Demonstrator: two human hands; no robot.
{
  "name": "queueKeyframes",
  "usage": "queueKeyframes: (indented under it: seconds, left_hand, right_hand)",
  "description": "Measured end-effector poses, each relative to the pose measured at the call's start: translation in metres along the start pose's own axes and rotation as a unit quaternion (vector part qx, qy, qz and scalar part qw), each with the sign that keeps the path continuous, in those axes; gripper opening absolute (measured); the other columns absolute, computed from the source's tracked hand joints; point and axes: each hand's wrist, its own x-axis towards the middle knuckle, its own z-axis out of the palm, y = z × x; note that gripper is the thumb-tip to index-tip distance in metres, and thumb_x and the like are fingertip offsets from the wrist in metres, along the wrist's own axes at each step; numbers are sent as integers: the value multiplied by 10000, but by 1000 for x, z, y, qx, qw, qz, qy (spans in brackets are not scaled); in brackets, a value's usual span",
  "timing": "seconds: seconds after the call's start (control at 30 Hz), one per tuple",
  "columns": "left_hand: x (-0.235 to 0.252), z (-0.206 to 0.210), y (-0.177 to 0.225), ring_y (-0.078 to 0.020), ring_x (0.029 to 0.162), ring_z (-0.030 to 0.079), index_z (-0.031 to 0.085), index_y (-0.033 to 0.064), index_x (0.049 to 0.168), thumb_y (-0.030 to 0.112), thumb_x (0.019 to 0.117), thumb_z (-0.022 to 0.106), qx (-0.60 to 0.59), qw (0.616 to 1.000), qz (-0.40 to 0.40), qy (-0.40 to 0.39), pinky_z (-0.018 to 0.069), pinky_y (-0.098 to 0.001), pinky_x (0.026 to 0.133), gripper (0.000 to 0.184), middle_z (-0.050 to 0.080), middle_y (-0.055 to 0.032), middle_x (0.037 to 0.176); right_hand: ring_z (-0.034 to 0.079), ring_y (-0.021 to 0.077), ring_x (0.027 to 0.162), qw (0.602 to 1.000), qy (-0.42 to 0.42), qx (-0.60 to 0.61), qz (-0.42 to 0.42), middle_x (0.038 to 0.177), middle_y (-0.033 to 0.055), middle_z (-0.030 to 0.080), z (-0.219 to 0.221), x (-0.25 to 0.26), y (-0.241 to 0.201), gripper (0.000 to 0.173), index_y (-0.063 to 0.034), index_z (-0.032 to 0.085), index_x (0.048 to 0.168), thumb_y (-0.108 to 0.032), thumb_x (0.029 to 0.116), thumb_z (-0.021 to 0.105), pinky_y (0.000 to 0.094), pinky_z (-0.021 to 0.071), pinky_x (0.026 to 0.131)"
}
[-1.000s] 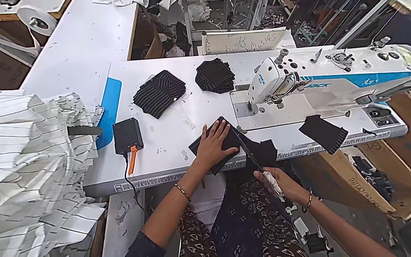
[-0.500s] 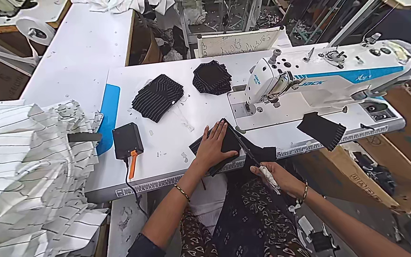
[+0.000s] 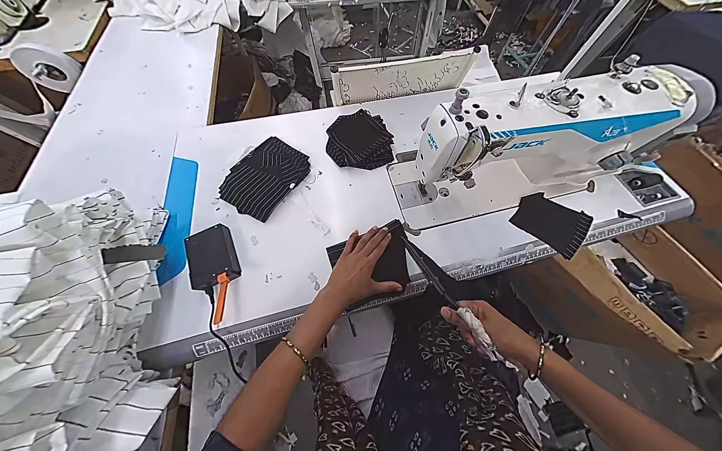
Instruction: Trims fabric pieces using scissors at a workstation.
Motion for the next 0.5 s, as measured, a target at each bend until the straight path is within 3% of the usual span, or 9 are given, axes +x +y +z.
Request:
queueKeyframes:
  seconds: [0.2,0.5]
  left_hand:
    - [-1,-2,0,-212,1579,184,281,124,1628,831,849,495,11,1000,1,-29,68,-570,1255,1073,243,-13,1702]
    - [1,-1,0,-204,1584,162,262,137,1635,834,852,487,12,999,13,-36,57,-573,1254,1072,224,-4,1708]
  right_hand:
    - [479,43,490,997,7,-72,-4,606,-52,483,-6,20,-12,349,-126,538,867,-430,1018,619,200,418,484]
    - [499,43,472,993,25,-111,-24,574,-52,507,-10,23,-12,380,-123,545,805,-432,996,655,205,426,479]
